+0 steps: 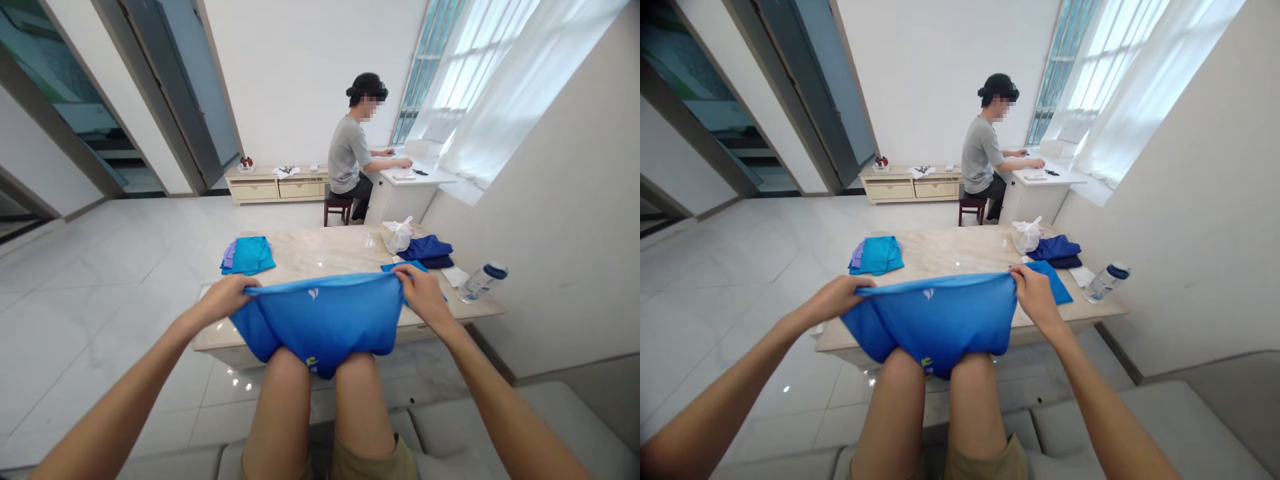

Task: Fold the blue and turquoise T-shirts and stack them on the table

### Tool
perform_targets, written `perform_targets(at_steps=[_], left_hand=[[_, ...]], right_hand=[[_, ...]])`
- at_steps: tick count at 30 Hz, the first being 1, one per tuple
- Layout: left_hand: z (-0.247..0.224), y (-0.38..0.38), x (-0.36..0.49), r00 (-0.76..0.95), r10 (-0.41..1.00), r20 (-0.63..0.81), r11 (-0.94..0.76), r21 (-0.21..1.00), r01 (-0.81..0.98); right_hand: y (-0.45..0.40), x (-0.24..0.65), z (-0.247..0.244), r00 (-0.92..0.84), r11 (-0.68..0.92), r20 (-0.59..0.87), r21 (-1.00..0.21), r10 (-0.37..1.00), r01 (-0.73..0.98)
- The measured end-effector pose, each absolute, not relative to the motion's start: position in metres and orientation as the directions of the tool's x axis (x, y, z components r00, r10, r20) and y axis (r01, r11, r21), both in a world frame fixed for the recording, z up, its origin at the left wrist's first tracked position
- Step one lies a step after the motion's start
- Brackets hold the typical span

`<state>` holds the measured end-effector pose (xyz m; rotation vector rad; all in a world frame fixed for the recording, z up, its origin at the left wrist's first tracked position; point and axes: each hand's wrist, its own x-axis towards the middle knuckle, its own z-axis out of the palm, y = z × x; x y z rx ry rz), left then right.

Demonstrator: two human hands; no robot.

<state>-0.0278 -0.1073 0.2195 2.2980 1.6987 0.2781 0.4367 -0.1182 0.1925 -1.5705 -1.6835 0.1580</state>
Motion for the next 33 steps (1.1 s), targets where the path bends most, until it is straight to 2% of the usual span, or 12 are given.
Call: perform_targets(at_steps=[3, 5, 7, 9, 11, 13, 17, 19, 24, 27, 30, 33], left_hand=[[0.271, -0.039, -0.017, 0.215, 0.976, 0.018, -0.212, 0.269, 0.939], [0.32, -0.017, -0.012, 0.114, 0.967, 0.226, -0.169, 0.241, 0.956], [0.37, -0.017, -0.01, 0.013, 0.869, 0.494, -0.142, 0.225, 0.964], [0.408, -0.035, -0.006, -0.032, 0.729, 0.684, -0.142, 0.196, 0.97], [0.426, -0.06, 0.0, -0.011, 0.62, 0.785, -0.172, 0.15, 0.974], [0.421, -0.082, 0.006, 0.016, 0.547, 0.837, -0.234, 0.134, 0.963], [0.343, -0.095, 0.008, 0.024, 0.534, 0.845, -0.314, 0.172, 0.934], [0.276, -0.08, 0.004, 0.059, 0.64, 0.766, -0.333, 0.207, 0.92], [0.081, -0.012, -0.004, 0.14, 0.894, 0.427, -0.309, 0.359, 0.881], [-0.013, 0.014, -0.005, 0.177, 0.962, 0.209, -0.25, 0.408, 0.878], [-0.061, 0.021, -0.008, 0.195, 0.967, 0.162, -0.247, 0.434, 0.866], [-0.073, 0.019, -0.016, 0.214, 0.955, 0.205, -0.287, 0.461, 0.84]], right_hand=[[-0.034, 0.431, 0.227, 0.153, 0.152, 0.427, -0.599, 0.891, 0.786], [-0.004, 0.427, 0.275, 0.197, 0.179, 0.524, -0.582, 0.829, 0.794], [-0.002, 0.423, 0.33, 0.246, 0.227, 0.666, -0.54, 0.705, 0.81], [-0.02, 0.421, 0.376, 0.261, 0.255, 0.761, -0.486, 0.594, 0.836], [-0.045, 0.42, 0.402, 0.217, 0.287, 0.834, -0.401, 0.506, 0.87], [-0.066, 0.422, 0.403, 0.16, 0.313, 0.869, -0.332, 0.468, 0.89], [-0.074, 0.43, 0.332, 0.149, 0.302, 0.835, -0.35, 0.53, 0.886], [-0.061, 0.435, 0.268, 0.164, 0.315, 0.808, -0.395, 0.565, 0.863], [-0.006, 0.451, 0.07, 0.09, 0.298, 0.676, -0.435, 0.731, 0.849], [0.014, 0.463, -0.032, 0.0, 0.3, 0.548, -0.46, 0.837, 0.836], [0.019, 0.476, -0.09, -0.053, 0.306, 0.452, -0.509, 0.89, 0.804], [0.016, 0.486, -0.112, -0.06, 0.295, 0.407, -0.545, 0.912, 0.785]])
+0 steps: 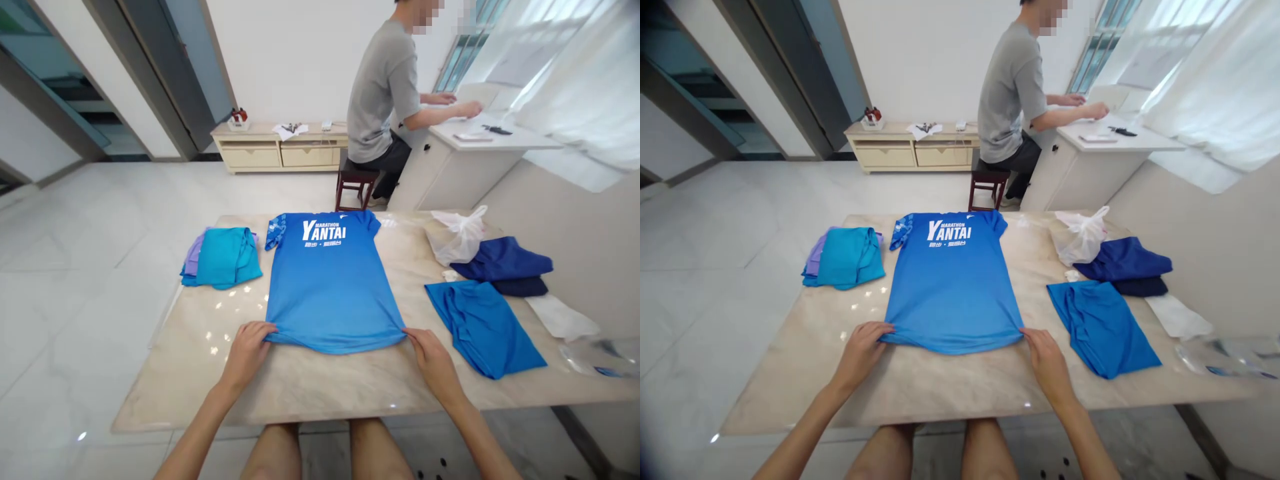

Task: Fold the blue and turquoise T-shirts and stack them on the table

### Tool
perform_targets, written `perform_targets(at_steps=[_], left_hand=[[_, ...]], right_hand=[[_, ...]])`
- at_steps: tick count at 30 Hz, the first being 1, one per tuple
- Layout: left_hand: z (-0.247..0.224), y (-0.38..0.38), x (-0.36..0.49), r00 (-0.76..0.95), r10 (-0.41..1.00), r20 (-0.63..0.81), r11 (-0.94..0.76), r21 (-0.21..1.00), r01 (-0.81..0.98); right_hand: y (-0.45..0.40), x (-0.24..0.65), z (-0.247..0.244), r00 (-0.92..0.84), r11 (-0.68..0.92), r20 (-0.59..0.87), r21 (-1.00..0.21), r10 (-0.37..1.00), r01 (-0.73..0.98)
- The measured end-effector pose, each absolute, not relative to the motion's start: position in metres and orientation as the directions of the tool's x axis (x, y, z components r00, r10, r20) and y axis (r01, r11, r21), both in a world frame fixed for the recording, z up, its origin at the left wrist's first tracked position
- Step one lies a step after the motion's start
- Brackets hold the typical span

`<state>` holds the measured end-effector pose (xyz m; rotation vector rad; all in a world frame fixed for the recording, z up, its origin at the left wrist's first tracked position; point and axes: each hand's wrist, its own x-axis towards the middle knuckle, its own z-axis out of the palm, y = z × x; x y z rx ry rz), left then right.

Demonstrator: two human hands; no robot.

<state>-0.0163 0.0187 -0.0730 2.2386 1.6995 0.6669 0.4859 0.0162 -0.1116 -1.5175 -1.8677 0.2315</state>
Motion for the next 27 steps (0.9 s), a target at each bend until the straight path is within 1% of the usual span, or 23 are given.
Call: perform_targets(at_steps=[2, 5, 7, 9, 10, 12, 14, 16, 18, 20, 24, 27], left_hand=[[-0.075, 0.011, -0.023, 0.214, 0.948, 0.235, -0.303, 0.461, 0.834], [-0.079, -0.015, -0.031, 0.221, 0.942, 0.252, -0.314, 0.429, 0.847], [-0.081, -0.039, -0.035, 0.236, 0.948, 0.214, -0.307, 0.406, 0.861], [-0.079, -0.069, -0.04, 0.264, 0.956, 0.127, -0.293, 0.412, 0.863], [-0.077, -0.086, -0.043, 0.285, 0.956, 0.077, -0.289, 0.436, 0.852], [-0.07, -0.118, -0.049, 0.323, 0.946, 0.006, -0.278, 0.523, 0.806], [-0.061, -0.146, -0.055, 0.326, 0.945, -0.007, -0.255, 0.608, 0.752], [-0.052, -0.165, -0.059, 0.284, 0.959, 0.018, -0.228, 0.644, 0.73], [-0.047, -0.17, -0.062, 0.236, 0.97, 0.057, -0.218, 0.638, 0.738], [-0.048, -0.163, -0.066, 0.212, 0.972, 0.102, -0.23, 0.608, 0.76], [-0.069, -0.125, -0.075, 0.191, 0.955, 0.228, -0.281, 0.485, 0.828], [-0.092, -0.09, -0.075, 0.249, 0.922, 0.297, -0.356, 0.393, 0.848]], right_hand=[[0.007, 0.488, -0.119, -0.06, 0.288, 0.394, -0.551, 0.917, 0.784], [-0.02, 0.487, -0.126, -0.071, 0.293, 0.391, -0.546, 0.918, 0.785], [-0.049, 0.485, -0.126, -0.087, 0.293, 0.37, -0.549, 0.925, 0.783], [-0.084, 0.484, -0.12, -0.111, 0.274, 0.31, -0.556, 0.944, 0.785], [-0.104, 0.485, -0.116, -0.123, 0.256, 0.265, -0.556, 0.956, 0.791], [-0.14, 0.487, -0.106, -0.11, 0.186, 0.169, -0.541, 0.979, 0.82], [-0.166, 0.492, -0.097, -0.023, 0.076, 0.11, -0.506, 0.994, 0.859], [-0.174, 0.496, -0.089, 0.093, -0.031, 0.104, -0.487, 0.99, 0.873], [-0.161, 0.497, -0.083, 0.176, -0.101, 0.103, -0.504, 0.979, 0.858], [-0.132, 0.492, -0.075, 0.216, -0.138, 0.086, -0.536, 0.973, 0.833], [-0.046, 0.476, -0.058, 0.271, -0.22, 0.013, -0.543, 0.963, 0.81], [0.018, 0.472, -0.057, 0.362, -0.305, 0.007, -0.526, 0.932, 0.794]])
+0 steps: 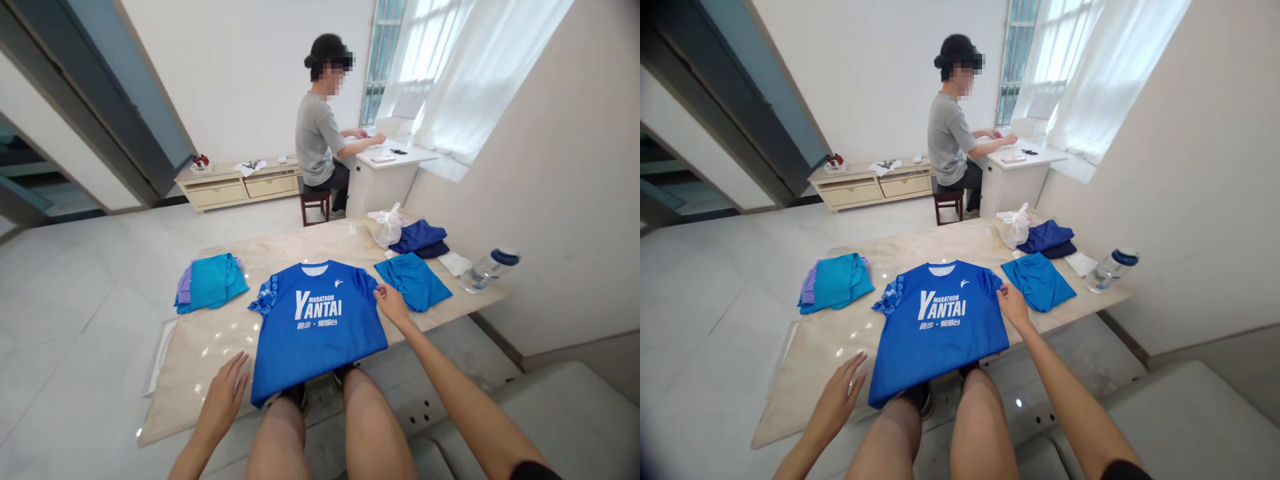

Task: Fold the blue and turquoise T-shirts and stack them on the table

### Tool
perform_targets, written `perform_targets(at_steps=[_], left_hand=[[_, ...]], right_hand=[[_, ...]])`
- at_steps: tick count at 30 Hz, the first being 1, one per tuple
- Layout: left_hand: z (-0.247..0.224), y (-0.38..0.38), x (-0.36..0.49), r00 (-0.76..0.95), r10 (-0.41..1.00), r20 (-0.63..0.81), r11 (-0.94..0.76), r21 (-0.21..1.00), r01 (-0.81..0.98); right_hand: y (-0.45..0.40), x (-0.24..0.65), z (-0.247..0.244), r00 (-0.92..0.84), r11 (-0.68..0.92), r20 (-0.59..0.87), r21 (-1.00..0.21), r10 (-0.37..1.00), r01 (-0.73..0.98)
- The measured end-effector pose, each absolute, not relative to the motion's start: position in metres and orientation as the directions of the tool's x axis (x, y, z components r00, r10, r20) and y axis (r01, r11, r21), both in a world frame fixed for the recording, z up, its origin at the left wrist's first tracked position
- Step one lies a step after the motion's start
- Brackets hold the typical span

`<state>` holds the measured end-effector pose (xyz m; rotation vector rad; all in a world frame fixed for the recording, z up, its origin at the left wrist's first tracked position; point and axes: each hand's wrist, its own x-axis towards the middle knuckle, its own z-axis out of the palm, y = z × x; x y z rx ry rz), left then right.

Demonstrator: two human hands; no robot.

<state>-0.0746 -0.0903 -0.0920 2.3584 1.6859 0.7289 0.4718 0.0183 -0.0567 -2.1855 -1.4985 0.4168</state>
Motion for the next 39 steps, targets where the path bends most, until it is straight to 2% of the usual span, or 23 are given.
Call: perform_targets(at_steps=[6, 8, 10, 12, 13, 16, 18, 25, 29, 35, 37, 39], left_hand=[[-0.128, -0.02, -0.042, 0.427, 0.844, 0.324, -0.512, 0.25, 0.822], [-0.133, 0.004, -0.023, 0.474, 0.824, 0.31, -0.548, 0.221, 0.807], [-0.137, 0.027, -0.006, 0.506, 0.815, 0.281, -0.567, 0.211, 0.796], [-0.139, 0.044, 0.006, 0.5, 0.828, 0.254, -0.552, 0.205, 0.808], [-0.14, 0.05, 0.009, 0.485, 0.84, 0.244, -0.533, 0.203, 0.821], [-0.14, 0.05, 0.007, 0.422, 0.879, 0.22, -0.465, 0.202, 0.862], [-0.137, 0.038, 0.0, 0.382, 0.901, 0.207, -0.421, 0.202, 0.884], [-0.122, -0.012, -0.043, 0.124, 0.967, 0.222, -0.177, 0.238, 0.955], [-0.119, -0.021, -0.073, -0.013, 0.971, 0.241, -0.064, 0.312, 0.948], [-0.122, -0.02, -0.081, -0.037, 0.96, 0.279, -0.075, 0.379, 0.922], [-0.121, -0.019, -0.079, -0.011, 0.963, 0.271, -0.097, 0.383, 0.919], [-0.119, -0.019, -0.077, 0.005, 0.967, 0.256, -0.109, 0.394, 0.913]], right_hand=[[0.094, 0.489, -0.087, 0.521, -0.488, -0.04, -0.415, 0.853, 0.768], [0.1, 0.499, -0.101, 0.489, -0.481, -0.073, -0.356, 0.869, 0.801], [0.097, 0.511, -0.113, 0.403, -0.407, -0.083, -0.324, 0.911, 0.854], [0.089, 0.525, -0.119, 0.328, -0.322, -0.052, -0.388, 0.943, 0.863], [0.085, 0.532, -0.121, 0.324, -0.3, -0.032, -0.472, 0.946, 0.829], [0.074, 0.546, -0.12, 0.412, -0.299, -0.037, -0.746, 0.91, 0.595], [0.07, 0.548, -0.118, 0.453, -0.322, -0.091, -0.825, 0.887, 0.464], [0.073, 0.524, -0.113, 0.468, -0.367, -0.214, -0.892, 0.858, 0.265], [0.083, 0.515, -0.109, 0.476, -0.375, -0.257, -0.911, 0.841, 0.17], [0.082, 0.519, -0.099, 0.483, -0.436, -0.369, -0.9, 0.794, 0.029], [0.071, 0.521, -0.095, 0.523, -0.451, -0.364, -0.891, 0.77, 0.044], [0.06, 0.52, -0.09, 0.599, -0.43, -0.244, -0.883, 0.762, 0.189]])
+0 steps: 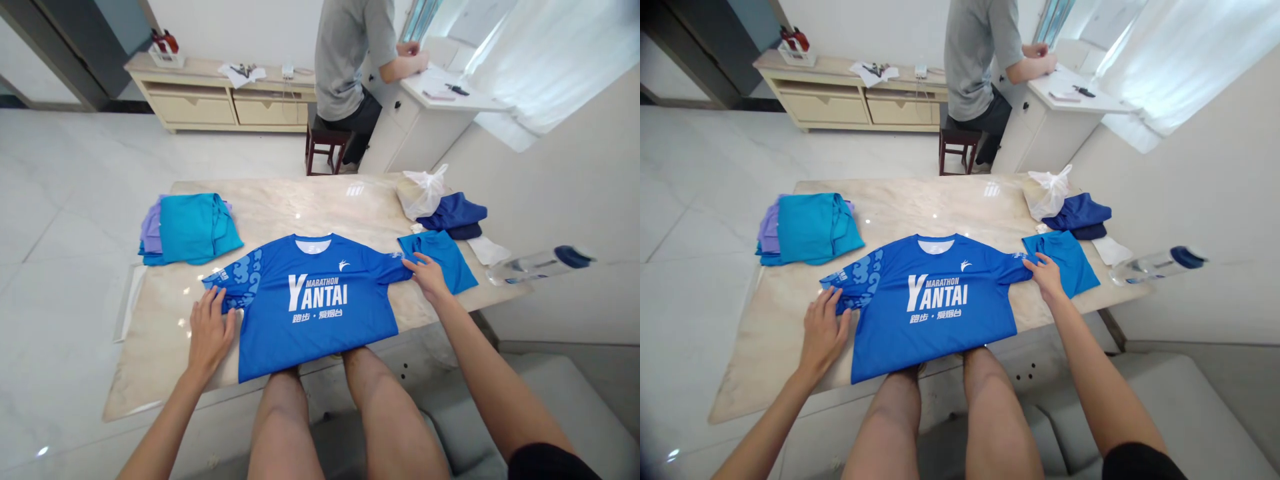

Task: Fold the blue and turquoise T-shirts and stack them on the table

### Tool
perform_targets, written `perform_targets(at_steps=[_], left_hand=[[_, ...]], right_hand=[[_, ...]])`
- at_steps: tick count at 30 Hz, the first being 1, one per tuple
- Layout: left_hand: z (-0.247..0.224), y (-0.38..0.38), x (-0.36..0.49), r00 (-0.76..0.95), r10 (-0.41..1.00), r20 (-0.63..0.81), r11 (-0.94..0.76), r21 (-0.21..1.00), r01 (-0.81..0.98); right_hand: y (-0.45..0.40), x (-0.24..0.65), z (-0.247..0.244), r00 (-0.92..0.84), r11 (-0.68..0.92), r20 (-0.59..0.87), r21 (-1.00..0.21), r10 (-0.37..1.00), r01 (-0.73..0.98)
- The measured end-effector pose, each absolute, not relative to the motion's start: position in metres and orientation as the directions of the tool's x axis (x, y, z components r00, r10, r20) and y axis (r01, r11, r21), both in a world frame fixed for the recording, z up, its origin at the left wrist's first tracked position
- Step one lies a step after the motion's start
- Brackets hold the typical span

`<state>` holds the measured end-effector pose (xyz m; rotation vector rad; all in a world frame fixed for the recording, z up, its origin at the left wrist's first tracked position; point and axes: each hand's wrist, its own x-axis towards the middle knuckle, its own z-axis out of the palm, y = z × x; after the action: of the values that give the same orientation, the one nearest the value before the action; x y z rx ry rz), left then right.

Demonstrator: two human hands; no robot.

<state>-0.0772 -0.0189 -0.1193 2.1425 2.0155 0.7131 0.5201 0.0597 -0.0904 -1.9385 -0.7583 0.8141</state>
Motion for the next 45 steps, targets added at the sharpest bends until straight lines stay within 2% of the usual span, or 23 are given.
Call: perform_targets(at_steps=[3, 6, 8, 10, 12, 14, 16, 19, 21, 23, 25, 28, 31, 33, 35, 39, 42, 45], left_hand=[[-0.117, -0.019, -0.076, 0.014, 0.969, 0.247, -0.118, 0.41, 0.904], [-0.115, -0.019, -0.075, 0.017, 0.967, 0.255, -0.125, 0.411, 0.903], [-0.113, -0.019, -0.074, 0.015, 0.966, 0.256, -0.122, 0.407, 0.905], [-0.113, -0.019, -0.072, 0.0, 0.966, 0.259, -0.109, 0.407, 0.907], [-0.113, -0.019, -0.071, -0.011, 0.966, 0.258, -0.099, 0.411, 0.906], [-0.115, -0.019, -0.071, -0.016, 0.968, 0.251, -0.093, 0.415, 0.905], [-0.117, -0.019, -0.071, -0.02, 0.97, 0.244, -0.087, 0.42, 0.904], [-0.118, -0.02, -0.072, -0.021, 0.971, 0.24, -0.088, 0.436, 0.896], [-0.118, -0.02, -0.072, -0.01, 0.971, 0.238, -0.1, 0.445, 0.89], [-0.117, -0.02, -0.071, 0.0, 0.972, 0.233, -0.107, 0.446, 0.889], [-0.117, -0.021, -0.071, 0.004, 0.974, 0.227, -0.107, 0.444, 0.89], [-0.117, -0.021, -0.071, -0.006, 0.975, 0.222, -0.096, 0.447, 0.889], [-0.119, -0.021, -0.071, -0.021, 0.976, 0.216, -0.078, 0.441, 0.894], [-0.12, -0.021, -0.071, -0.024, 0.977, 0.212, -0.072, 0.435, 0.897], [-0.12, -0.021, -0.071, -0.022, 0.977, 0.21, -0.073, 0.432, 0.899], [-0.12, -0.021, -0.072, -0.026, 0.976, 0.218, -0.07, 0.422, 0.904], [-0.12, -0.02, -0.072, -0.028, 0.976, 0.216, -0.067, 0.418, 0.906], [-0.12, -0.02, -0.072, -0.027, 0.977, 0.212, -0.065, 0.417, 0.907]], right_hand=[[0.049, 0.514, -0.081, 0.618, -0.374, 0.059, -0.75, 0.784, 0.546], [0.051, 0.504, -0.069, 0.513, -0.316, 0.225, -0.568, 0.828, 0.76], [0.056, 0.494, -0.06, 0.444, -0.312, 0.234, -0.441, 0.865, 0.841], [0.059, 0.48, -0.053, 0.407, -0.338, 0.181, -0.317, 0.895, 0.886], [0.06, 0.46, -0.049, 0.376, -0.332, 0.152, -0.252, 0.914, 0.909], [0.058, 0.436, -0.048, 0.303, -0.249, 0.159, -0.292, 0.94, 0.923], [0.055, 0.413, -0.05, 0.155, -0.087, 0.121, -0.437, 0.981, 0.895], [0.054, 0.391, -0.056, -0.078, 0.085, 0.044, -0.716, 0.996, 0.693], [0.054, 0.387, -0.062, -0.064, 0.091, 0.065, -0.775, 0.996, 0.625], [0.053, 0.388, -0.071, -0.014, 0.09, 0.113, -0.704, 0.994, 0.704], [0.049, 0.388, -0.083, -0.084, 0.135, 0.118, -0.549, 0.989, 0.825], [0.044, 0.384, -0.106, -0.217, 0.214, 0.03, -0.342, 0.976, 0.915], [0.048, 0.378, -0.124, -0.166, 0.158, -0.013, -0.236, 0.986, 0.959], [0.052, 0.373, -0.13, -0.134, 0.129, -0.009, -0.201, 0.991, 0.971], [0.054, 0.366, -0.131, -0.189, 0.183, -0.015, -0.186, 0.982, 0.965], [0.049, 0.35, -0.127, -0.322, 0.302, -0.048, -0.243, 0.945, 0.922], [0.049, 0.352, -0.126, -0.279, 0.259, -0.028, -0.297, 0.96, 0.919], [0.056, 0.365, -0.128, -0.186, 0.182, 0.014, -0.283, 0.982, 0.942]])
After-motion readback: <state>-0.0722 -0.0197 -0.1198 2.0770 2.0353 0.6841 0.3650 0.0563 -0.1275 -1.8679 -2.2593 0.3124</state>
